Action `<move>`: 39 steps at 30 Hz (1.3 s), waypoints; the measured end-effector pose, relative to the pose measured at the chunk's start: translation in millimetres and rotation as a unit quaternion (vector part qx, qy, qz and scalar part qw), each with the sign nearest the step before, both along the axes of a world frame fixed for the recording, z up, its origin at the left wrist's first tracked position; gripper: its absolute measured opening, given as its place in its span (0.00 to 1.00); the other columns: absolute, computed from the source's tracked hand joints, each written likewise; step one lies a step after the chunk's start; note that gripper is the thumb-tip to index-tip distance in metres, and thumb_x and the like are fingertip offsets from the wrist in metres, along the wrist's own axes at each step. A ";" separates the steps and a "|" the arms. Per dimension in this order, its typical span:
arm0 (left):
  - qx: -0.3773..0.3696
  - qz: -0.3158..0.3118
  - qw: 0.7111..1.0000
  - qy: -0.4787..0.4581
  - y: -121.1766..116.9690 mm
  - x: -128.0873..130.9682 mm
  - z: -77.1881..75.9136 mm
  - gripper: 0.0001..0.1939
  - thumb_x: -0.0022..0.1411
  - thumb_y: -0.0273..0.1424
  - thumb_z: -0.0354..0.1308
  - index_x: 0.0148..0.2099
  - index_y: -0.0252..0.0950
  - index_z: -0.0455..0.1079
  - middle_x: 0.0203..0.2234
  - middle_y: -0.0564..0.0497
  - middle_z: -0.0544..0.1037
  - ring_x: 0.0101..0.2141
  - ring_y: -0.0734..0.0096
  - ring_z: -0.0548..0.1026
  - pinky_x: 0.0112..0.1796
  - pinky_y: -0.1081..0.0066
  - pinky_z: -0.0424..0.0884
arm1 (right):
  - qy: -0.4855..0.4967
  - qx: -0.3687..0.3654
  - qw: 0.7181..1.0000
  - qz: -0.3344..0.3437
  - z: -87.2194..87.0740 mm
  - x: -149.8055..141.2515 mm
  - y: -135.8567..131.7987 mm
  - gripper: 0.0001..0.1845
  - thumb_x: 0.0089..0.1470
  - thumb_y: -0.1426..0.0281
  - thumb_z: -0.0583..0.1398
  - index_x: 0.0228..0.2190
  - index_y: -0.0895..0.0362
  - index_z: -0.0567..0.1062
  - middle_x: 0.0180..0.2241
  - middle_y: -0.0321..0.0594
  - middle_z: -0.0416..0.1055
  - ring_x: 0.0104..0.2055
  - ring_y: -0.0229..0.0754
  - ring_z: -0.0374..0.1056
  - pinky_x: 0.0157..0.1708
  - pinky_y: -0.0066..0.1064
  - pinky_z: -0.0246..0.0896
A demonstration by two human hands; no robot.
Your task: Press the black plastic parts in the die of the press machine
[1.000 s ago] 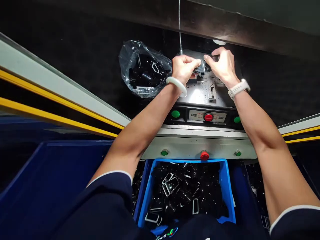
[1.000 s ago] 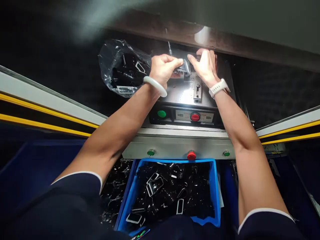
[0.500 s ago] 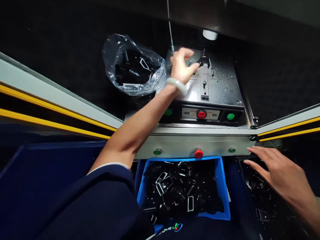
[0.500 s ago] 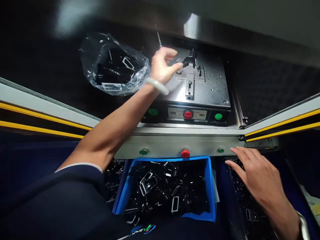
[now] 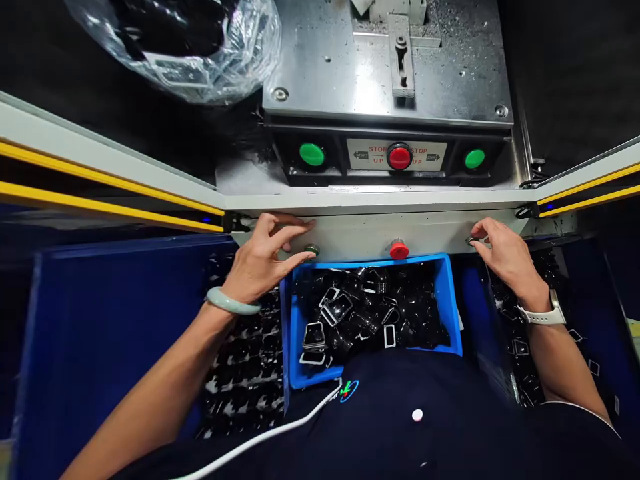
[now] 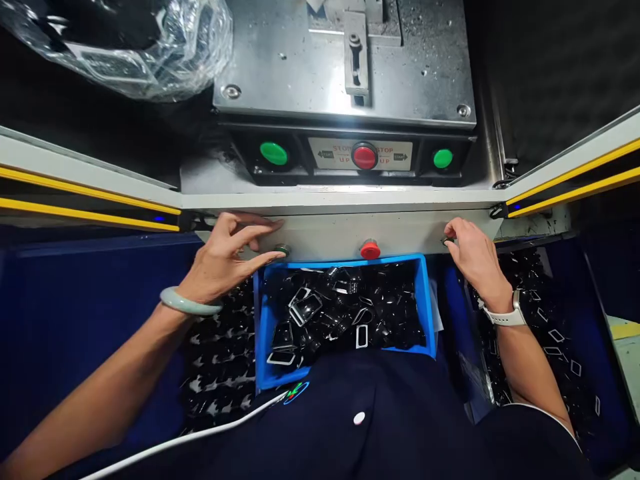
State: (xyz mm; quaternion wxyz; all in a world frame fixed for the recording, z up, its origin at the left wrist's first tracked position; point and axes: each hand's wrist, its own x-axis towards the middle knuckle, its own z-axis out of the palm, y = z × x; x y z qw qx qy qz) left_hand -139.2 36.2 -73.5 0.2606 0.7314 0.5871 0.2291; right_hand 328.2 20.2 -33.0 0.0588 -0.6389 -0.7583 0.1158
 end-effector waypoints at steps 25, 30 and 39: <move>-0.077 -0.421 0.902 -0.060 -23.5 126.5 4.8 0.13 0.61 0.18 0.59 0.38 0.44 0.76 0.35 0.50 0.82 0.47 0.57 0.76 0.63 0.53 0.58 | -0.182 -0.158 0.939 0.244 -83.4 -109.9 -62.1 0.19 0.66 0.83 0.52 0.50 0.61 0.77 0.52 0.54 0.76 0.56 0.53 0.69 0.47 0.38 0.68; -0.033 -0.435 0.899 -0.028 -22.4 122.1 31.5 0.15 0.64 0.17 0.52 0.37 0.42 0.74 0.38 0.48 0.79 0.49 0.57 0.74 0.65 0.51 0.55 | -0.189 -0.157 0.942 0.229 -73.0 -107.5 -66.5 0.17 0.64 0.84 0.54 0.47 0.62 0.78 0.47 0.55 0.76 0.52 0.53 0.70 0.44 0.39 0.67; -0.257 -0.008 0.875 -0.409 -11.0 80.8 67.0 0.19 0.60 0.42 0.73 0.42 0.35 0.73 0.41 0.47 0.77 0.36 0.70 0.73 0.33 0.72 0.69 | -0.191 -0.146 0.951 0.196 -64.6 -104.1 -61.8 0.16 0.65 0.83 0.54 0.43 0.60 0.79 0.46 0.53 0.77 0.49 0.50 0.70 0.40 0.36 0.65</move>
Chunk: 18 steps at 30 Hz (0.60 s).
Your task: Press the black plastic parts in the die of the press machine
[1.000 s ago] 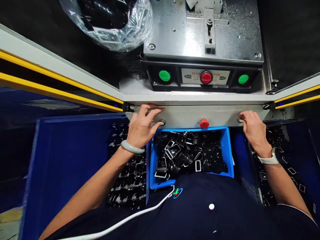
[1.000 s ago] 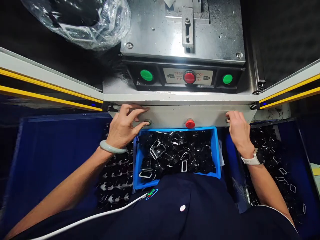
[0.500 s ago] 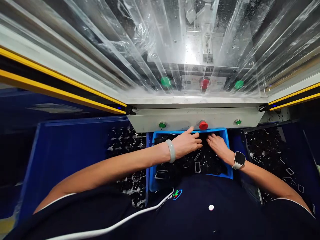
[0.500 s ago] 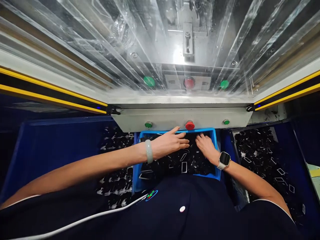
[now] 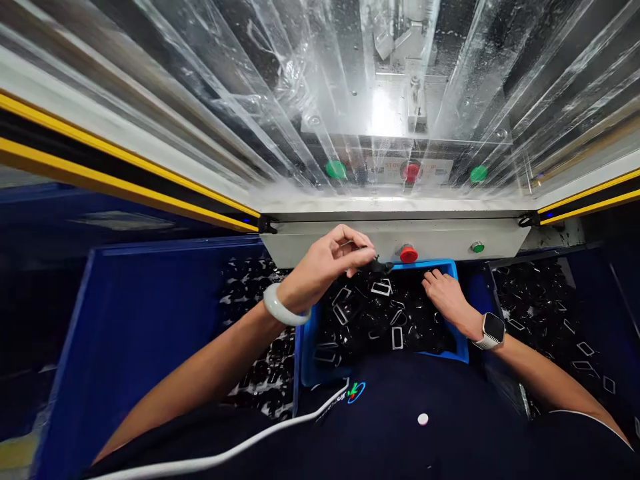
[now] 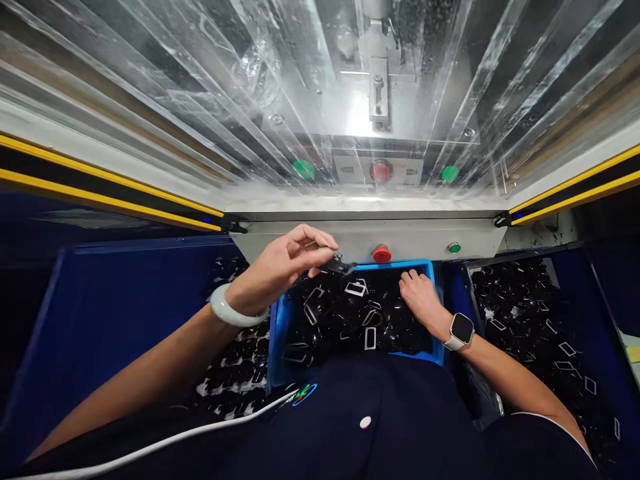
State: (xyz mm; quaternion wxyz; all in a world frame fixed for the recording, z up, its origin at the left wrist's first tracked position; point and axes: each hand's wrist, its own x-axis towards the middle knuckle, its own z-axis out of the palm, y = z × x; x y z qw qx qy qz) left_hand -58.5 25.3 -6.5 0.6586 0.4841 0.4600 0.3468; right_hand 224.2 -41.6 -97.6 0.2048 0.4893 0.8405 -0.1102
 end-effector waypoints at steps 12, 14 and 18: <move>-0.161 0.075 0.967 -0.182 -4.4 7.5 -26.9 0.22 0.60 0.44 0.75 0.50 0.35 0.83 0.44 0.44 0.82 0.35 0.69 0.79 0.37 0.70 0.76 | 0.424 0.076 0.885 -0.175 76.0 3.5 17.2 0.06 0.70 0.67 0.60 0.42 0.54 0.78 0.39 0.40 0.80 0.40 0.41 0.75 0.43 0.33 0.71; -0.145 0.059 0.975 -0.160 -4.5 12.1 -21.5 0.23 0.60 0.43 0.74 0.52 0.35 0.83 0.46 0.44 0.83 0.35 0.69 0.80 0.42 0.67 0.77 | 0.488 0.102 0.842 -0.208 96.0 -10.2 23.2 0.06 0.68 0.66 0.63 0.39 0.53 0.79 0.38 0.39 0.80 0.39 0.40 0.75 0.40 0.32 0.71; -0.090 0.021 0.991 -0.100 -5.5 22.1 -10.8 0.24 0.65 0.46 0.70 0.55 0.35 0.81 0.50 0.42 0.82 0.35 0.68 0.82 0.46 0.64 0.78 | 0.549 0.089 0.798 -0.232 116.6 -34.4 41.3 0.05 0.65 0.66 0.66 0.36 0.53 0.81 0.37 0.38 0.79 0.39 0.39 0.74 0.37 0.31 0.70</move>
